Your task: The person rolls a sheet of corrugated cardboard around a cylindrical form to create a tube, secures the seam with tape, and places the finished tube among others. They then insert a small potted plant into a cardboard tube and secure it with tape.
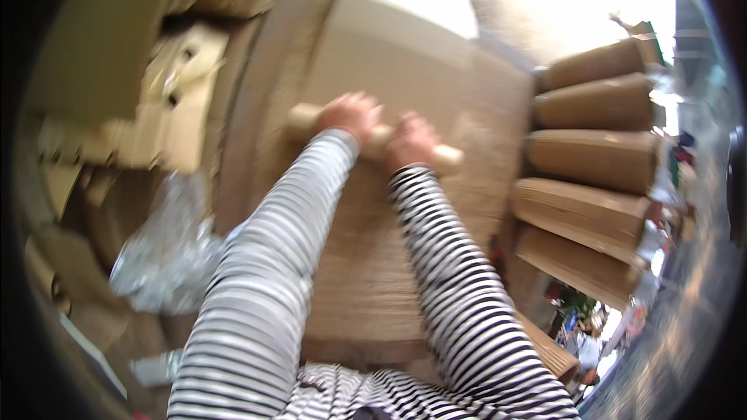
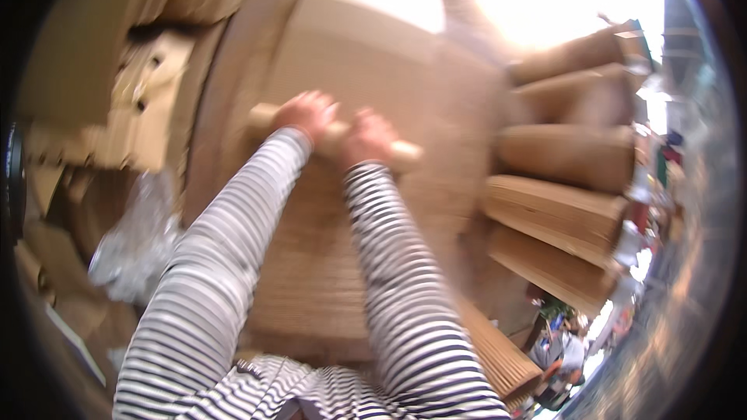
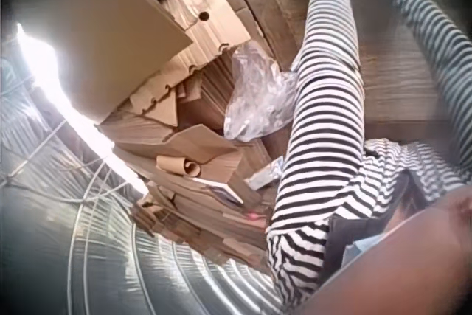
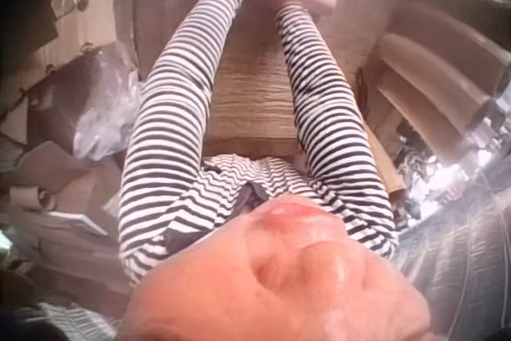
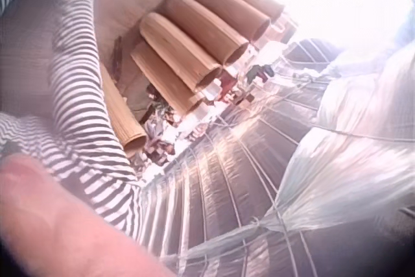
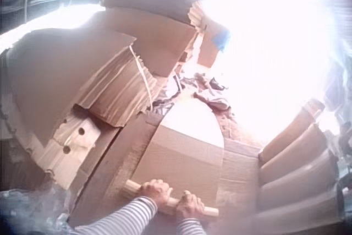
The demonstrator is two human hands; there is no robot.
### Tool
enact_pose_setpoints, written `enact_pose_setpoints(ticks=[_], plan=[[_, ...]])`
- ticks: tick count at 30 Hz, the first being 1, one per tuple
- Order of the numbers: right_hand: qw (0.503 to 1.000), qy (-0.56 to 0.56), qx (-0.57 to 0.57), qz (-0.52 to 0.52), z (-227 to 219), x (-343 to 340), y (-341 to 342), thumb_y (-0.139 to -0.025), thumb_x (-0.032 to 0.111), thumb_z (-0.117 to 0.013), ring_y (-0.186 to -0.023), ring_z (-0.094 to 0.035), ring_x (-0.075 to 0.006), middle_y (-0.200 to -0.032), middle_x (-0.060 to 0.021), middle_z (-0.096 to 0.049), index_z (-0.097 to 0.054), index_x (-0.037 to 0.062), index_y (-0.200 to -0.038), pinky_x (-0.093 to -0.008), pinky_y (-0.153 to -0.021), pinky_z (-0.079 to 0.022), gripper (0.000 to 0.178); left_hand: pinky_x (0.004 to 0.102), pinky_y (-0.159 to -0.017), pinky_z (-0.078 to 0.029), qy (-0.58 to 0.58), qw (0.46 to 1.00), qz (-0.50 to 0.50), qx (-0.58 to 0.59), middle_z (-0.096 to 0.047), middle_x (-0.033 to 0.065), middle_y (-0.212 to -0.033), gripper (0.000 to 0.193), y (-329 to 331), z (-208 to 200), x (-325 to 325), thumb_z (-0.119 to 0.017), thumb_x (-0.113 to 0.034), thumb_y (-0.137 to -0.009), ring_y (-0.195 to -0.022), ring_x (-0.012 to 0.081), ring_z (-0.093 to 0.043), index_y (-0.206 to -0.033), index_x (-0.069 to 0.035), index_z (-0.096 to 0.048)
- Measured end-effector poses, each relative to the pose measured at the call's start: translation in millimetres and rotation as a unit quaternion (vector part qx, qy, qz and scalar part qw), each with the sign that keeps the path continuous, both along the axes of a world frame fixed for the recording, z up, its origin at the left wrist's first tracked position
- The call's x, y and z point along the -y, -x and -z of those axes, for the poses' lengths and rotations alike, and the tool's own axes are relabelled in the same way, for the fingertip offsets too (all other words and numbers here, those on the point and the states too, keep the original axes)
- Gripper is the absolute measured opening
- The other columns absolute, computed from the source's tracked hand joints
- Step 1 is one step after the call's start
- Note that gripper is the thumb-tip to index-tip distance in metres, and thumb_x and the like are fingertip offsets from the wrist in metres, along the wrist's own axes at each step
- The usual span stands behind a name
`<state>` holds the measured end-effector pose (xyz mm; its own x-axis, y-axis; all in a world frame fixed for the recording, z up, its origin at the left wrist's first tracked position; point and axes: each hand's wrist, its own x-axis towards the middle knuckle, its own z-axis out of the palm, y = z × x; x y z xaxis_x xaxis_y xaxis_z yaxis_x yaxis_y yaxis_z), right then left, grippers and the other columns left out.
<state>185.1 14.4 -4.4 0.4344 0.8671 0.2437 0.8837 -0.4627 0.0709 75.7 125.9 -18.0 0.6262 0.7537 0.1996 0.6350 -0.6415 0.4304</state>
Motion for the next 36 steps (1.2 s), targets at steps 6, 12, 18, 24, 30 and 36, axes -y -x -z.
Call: enact_pose_setpoints(ticks=[6,12,18,24,30,36], plan=[[0.970,-0.007,-0.243,0.024,8,-18,-42,-0.099,0.041,-0.055,-0.109,-0.065,-0.0313,-0.119,-0.0105,-0.068,-0.066,0.0180,-0.125,-0.0445,-0.092,-0.053,0.036,0.0416,-0.094,-0.055,0.114,0.991,-0.006,-0.067,-0.072,0.0084,-0.113,0.036,-21,-36,-22,-0.053,-0.040,-0.101,-0.110,0.0257,-0.068,-0.109,-0.012,-0.074],[0.980,0.141,-0.106,-0.096,-22,4,-12,-0.071,0.033,-0.089,-0.129,-0.052,-0.0319,-0.136,-0.0094,-0.058,-0.051,0.0201,-0.141,-0.0481,-0.108,-0.043,0.081,0.0407,-0.097,-0.054,0.133,0.990,-0.010,-0.038,-0.070,0.0111,-0.121,0.038,-10,-34,-12,-0.050,-0.038,-0.102,-0.114,0.0268,-0.067,-0.113,-0.009,-0.072],[0.963,0.244,-0.105,-0.051,-30,-8,-24,-0.074,0.036,-0.084,-0.129,-0.052,-0.0328,-0.138,-0.0100,-0.056,-0.050,0.0166,-0.141,-0.0467,-0.108,-0.045,0.077,0.0445,-0.110,-0.039,0.073,0.997,0.009,0.029,-0.061,0.0101,-0.132,0.036,-5,-15,31,-0.055,-0.037,-0.097,-0.129,0.0282,-0.051,-0.118,-0.010,-0.065],[0.974,0.199,-0.036,-0.106,-11,85,13,-0.080,0.038,-0.074,-0.115,-0.061,-0.0289,-0.124,-0.0049,-0.062,-0.057,0.0221,-0.124,-0.0467,-0.092,-0.051,0.050,0.0549,-0.119,-0.025,-0.052,0.996,0.029,0.068,-0.059,0.0054,-0.126,0.036,63,-6,135,-0.070,-0.037,-0.088,-0.131,0.0260,-0.047,-0.117,-0.016,-0.064],[0.961,0.175,-0.142,-0.157,-43,251,123,-0.072,0.042,-0.078,-0.106,-0.062,-0.0274,-0.114,-0.0042,-0.065,-0.062,0.0184,-0.113,-0.0449,-0.084,-0.050,0.050,0.0497,-0.121,-0.024,0.017,0.997,0.080,-0.001,-0.054,0.0083,-0.136,0.048,189,-35,298,-0.066,-0.043,-0.092,-0.136,0.0282,-0.043,-0.130,-0.015,-0.060],[0.954,0.124,-0.230,-0.148,-50,381,210,-0.068,0.036,-0.085,-0.124,-0.052,-0.0286,-0.129,-0.0070,-0.059,-0.057,0.0145,-0.135,-0.0477,-0.109,-0.038,0.075,0.0488,-0.115,-0.025,0.036,0.994,0.082,-0.059,-0.049,0.0082,-0.135,0.060,272,-34,422,-0.069,-0.045,-0.088,-0.134,0.0274,-0.040,-0.135,-0.012,-0.050]])
